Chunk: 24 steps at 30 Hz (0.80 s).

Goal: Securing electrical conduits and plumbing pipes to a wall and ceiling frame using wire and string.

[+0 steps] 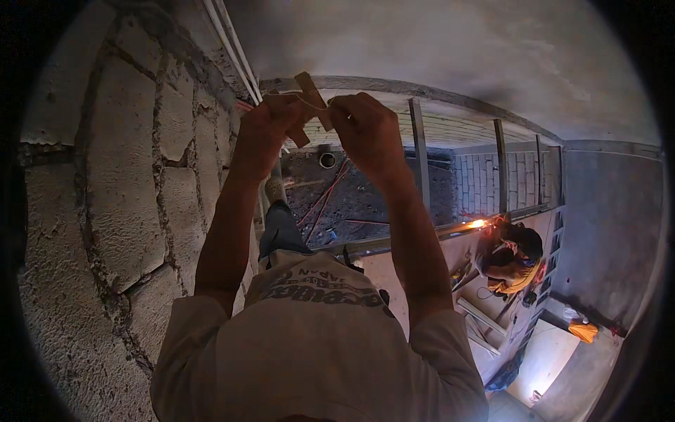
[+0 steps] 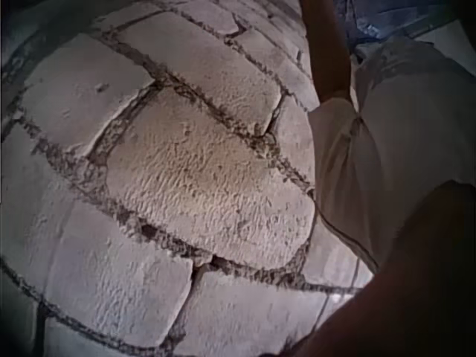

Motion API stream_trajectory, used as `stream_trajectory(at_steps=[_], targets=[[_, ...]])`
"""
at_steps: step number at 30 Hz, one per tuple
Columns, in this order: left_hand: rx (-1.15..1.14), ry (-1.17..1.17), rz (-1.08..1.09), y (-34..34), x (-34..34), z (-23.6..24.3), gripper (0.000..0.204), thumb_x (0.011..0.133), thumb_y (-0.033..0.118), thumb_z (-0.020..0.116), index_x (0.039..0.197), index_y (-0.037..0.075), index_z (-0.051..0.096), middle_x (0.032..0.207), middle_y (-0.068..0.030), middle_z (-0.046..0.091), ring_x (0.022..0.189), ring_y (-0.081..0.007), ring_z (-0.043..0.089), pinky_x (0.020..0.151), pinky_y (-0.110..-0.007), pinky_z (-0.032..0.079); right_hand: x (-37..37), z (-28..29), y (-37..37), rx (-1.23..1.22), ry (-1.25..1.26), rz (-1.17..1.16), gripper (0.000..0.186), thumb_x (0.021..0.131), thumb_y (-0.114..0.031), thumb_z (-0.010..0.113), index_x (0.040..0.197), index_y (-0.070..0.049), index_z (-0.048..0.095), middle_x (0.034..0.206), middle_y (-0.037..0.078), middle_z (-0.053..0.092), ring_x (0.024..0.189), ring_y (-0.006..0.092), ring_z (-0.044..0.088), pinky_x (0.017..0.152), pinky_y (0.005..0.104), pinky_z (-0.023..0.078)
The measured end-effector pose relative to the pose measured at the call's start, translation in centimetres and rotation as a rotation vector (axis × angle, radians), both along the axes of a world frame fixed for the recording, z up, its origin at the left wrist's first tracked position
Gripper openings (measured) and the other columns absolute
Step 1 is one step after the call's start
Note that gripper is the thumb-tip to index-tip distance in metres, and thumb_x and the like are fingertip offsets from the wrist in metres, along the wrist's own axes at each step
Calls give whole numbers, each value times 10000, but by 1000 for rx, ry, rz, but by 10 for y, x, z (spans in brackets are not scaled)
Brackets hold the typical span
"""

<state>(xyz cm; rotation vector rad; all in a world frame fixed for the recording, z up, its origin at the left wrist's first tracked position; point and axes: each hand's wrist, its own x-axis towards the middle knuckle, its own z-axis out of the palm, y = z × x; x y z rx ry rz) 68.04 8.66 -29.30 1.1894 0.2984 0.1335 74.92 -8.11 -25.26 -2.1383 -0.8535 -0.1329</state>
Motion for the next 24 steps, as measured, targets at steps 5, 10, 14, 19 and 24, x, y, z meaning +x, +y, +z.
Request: stream_trajectory(at_steps=[5, 10, 14, 19, 24], targets=[[16, -90, -49, 0, 1, -9, 270, 945, 190, 603, 1122, -8, 654, 975, -55, 680, 867, -86, 613, 756, -240, 484, 1, 8, 6, 111, 100, -13, 226, 825, -10, 696, 1044, -63, 708, 852, 50, 649, 744, 114, 613, 644, 269, 501], [-232, -122, -136, 0, 1, -5, 287, 966, 182, 583, 1172, -15, 617, 1031, -64, 670, 919, -118, 626, 779, -259, 493, 8, -2, 5, 199, -39, 135, 281, 816, 0, 704, 1085, -82, 703, 946, 48, 634, 810, 128, 635, 668, 276, 524], [-214, -160, -120, -2, 2, -6, 283, 976, 174, 567, 1166, -30, 614, 1055, -79, 666, 943, -139, 629, 818, -279, 493, 10, 3, 3, 93, -136, 191, 213, 803, -34, 707, 1012, -71, 697, 953, 78, 634, 783, 212, 658, 631, 326, 551], [-201, -53, -117, 3, 5, 3, 261, 969, 145, 560, 1155, -26, 625, 1047, -82, 668, 922, -133, 613, 826, -289, 468, 13, 13, 5, -168, -319, 230, 100, 808, -63, 669, 891, -64, 613, 949, 80, 607, 818, 269, 635, 642, 377, 533], [-75, -113, -166, 11, 6, -5, 252, 952, 178, 586, 1114, 2, 664, 961, -55, 673, 903, -120, 604, 794, -285, 461, 15, 29, -2, -300, -166, 350, 161, 828, -115, 649, 975, -77, 597, 982, 86, 598, 819, 275, 613, 670, 380, 506]])
